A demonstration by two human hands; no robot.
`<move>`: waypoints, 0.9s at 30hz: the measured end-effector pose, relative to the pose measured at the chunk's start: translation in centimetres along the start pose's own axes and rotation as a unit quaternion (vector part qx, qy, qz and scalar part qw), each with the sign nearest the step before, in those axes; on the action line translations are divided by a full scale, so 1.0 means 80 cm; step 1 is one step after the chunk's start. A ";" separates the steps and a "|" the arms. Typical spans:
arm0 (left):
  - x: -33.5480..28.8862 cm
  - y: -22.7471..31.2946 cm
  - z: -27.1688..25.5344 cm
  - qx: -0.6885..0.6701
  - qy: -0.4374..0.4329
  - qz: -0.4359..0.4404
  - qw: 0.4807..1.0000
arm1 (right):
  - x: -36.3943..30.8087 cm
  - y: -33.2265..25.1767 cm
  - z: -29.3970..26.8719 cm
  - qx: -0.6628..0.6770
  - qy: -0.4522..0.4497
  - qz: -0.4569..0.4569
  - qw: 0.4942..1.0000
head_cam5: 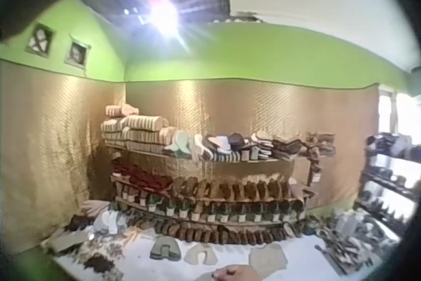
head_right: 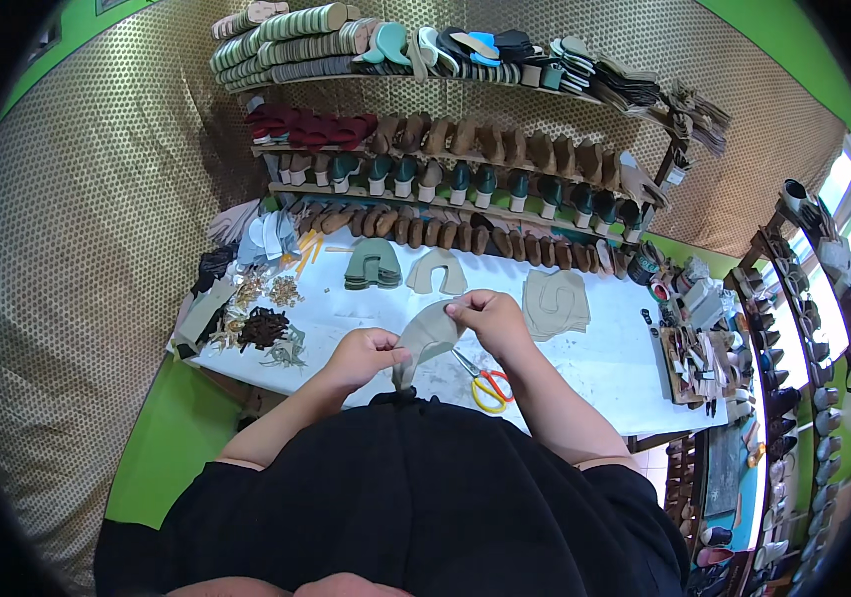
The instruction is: Cutting shoe upper components from material sheets using scissors.
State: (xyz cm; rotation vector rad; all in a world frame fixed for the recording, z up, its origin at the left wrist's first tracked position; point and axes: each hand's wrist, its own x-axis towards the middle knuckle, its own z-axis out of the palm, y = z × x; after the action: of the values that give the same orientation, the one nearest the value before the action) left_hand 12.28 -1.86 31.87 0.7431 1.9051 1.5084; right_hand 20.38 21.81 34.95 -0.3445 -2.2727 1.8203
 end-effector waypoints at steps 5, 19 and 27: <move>0.003 0.003 0.001 -0.006 -0.031 -0.020 0.999 | 0.001 -0.006 -0.008 -0.007 0.032 0.024 0.999; 0.026 -0.027 -0.007 0.075 -0.027 0.062 0.995 | 0.000 0.004 -0.023 0.013 0.097 -0.029 0.995; 0.023 -0.034 -0.007 -0.073 -0.073 0.080 0.992 | -0.008 0.003 -0.026 -0.004 0.125 -0.047 0.991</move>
State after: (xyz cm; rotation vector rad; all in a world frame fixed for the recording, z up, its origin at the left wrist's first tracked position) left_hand 10.44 -1.39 29.11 0.9293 1.6428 1.6227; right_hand 21.64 23.56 35.12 -0.4313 -2.0892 1.6229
